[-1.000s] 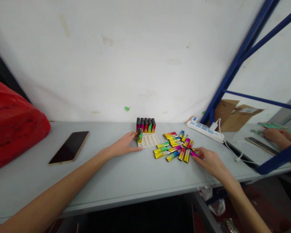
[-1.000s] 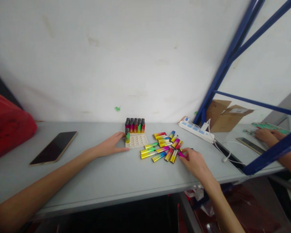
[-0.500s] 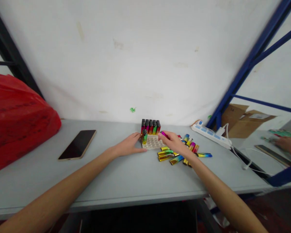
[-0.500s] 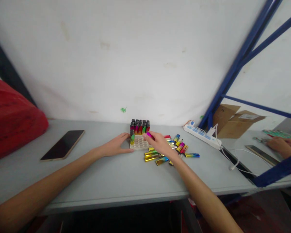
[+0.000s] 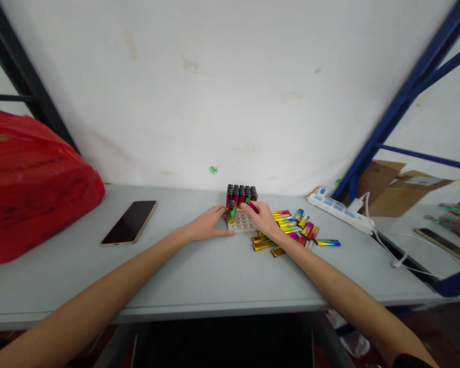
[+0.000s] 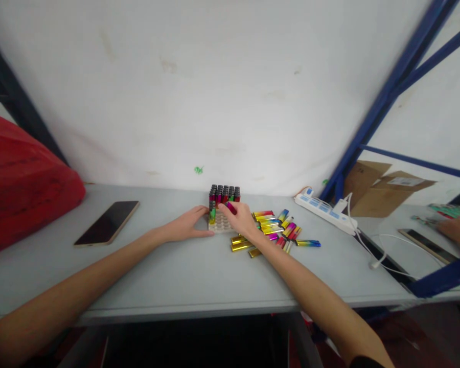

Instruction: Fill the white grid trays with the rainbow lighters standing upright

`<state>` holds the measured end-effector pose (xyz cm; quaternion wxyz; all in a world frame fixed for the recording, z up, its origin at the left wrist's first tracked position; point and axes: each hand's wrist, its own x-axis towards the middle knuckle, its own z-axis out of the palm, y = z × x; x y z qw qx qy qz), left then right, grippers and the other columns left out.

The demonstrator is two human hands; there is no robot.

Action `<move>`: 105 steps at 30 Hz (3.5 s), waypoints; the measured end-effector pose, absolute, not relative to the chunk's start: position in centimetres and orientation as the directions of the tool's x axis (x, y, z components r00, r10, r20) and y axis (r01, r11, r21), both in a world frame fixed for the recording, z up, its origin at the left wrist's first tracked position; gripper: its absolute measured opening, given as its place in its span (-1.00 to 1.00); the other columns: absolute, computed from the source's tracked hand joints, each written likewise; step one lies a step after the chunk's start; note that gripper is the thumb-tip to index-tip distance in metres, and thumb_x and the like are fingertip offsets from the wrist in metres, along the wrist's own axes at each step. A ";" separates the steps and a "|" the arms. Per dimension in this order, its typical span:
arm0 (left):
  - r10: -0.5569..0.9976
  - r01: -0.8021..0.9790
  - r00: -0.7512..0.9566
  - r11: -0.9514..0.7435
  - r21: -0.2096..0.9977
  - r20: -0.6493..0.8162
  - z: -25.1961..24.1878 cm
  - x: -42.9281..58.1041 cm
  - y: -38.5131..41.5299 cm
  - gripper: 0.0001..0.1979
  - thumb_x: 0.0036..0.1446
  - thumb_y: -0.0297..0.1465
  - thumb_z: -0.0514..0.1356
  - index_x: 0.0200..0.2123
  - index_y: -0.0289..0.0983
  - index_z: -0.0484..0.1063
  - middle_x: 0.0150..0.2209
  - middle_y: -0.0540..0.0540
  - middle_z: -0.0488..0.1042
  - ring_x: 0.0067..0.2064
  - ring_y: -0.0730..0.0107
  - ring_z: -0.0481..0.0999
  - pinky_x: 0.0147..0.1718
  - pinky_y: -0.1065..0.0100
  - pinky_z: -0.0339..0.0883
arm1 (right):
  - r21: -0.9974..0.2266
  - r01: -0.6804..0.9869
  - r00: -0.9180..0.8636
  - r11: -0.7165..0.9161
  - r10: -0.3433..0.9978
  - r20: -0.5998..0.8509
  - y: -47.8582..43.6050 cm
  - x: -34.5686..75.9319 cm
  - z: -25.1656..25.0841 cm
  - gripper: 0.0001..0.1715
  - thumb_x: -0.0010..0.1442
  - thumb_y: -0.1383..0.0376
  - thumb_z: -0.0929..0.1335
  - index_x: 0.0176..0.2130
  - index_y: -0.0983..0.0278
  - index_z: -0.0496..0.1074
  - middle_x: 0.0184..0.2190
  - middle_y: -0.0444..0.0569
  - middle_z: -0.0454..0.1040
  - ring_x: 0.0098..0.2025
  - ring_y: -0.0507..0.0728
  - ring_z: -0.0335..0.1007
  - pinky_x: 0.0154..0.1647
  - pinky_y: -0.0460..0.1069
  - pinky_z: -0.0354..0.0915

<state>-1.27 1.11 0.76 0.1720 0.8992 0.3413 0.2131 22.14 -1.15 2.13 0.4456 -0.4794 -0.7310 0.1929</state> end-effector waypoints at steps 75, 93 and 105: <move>0.695 0.564 0.673 -0.703 0.433 0.251 0.8 -1.4 1.5 -0.23 0.13 0.16 0.31 0.16 -0.31 0.41 0.15 -0.32 0.47 0.19 -0.13 0.48 0.27 0.03 0.34 | -0.307 0.730 -0.662 0.611 0.744 -0.094 -0.6 31.8 6.2 -0.74 0.12 0.24 0.56 -0.14 0.24 0.72 -0.17 0.04 0.68 -0.15 0.21 0.54 -0.08 -0.01 0.33; 0.688 0.537 0.671 -0.708 0.459 0.278 0.7 -1.4 1.4 -0.27 0.13 0.12 0.34 0.14 -0.31 0.43 0.14 -0.32 0.49 0.18 -0.14 0.49 0.24 0.01 0.36 | -0.890 0.283 -0.168 0.357 0.932 0.321 0.1 26.7 3.6 -0.37 0.10 -0.24 0.48 -0.31 0.28 0.54 -0.53 -0.17 0.35 -0.46 0.04 0.14 -0.43 -0.05 0.11; 0.680 0.547 0.680 -0.719 0.428 0.273 0.5 -1.5 1.4 -0.25 0.17 0.14 0.31 0.20 -0.28 0.39 0.19 -0.31 0.46 0.23 -0.13 0.46 0.28 0.01 0.31 | -0.991 0.017 -0.331 0.131 0.936 0.118 -1.8 23.7 3.0 -0.31 0.18 -0.38 0.36 -0.28 0.16 0.28 -0.59 -0.33 -0.01 -0.62 -0.04 -0.21 -0.64 -0.11 -0.14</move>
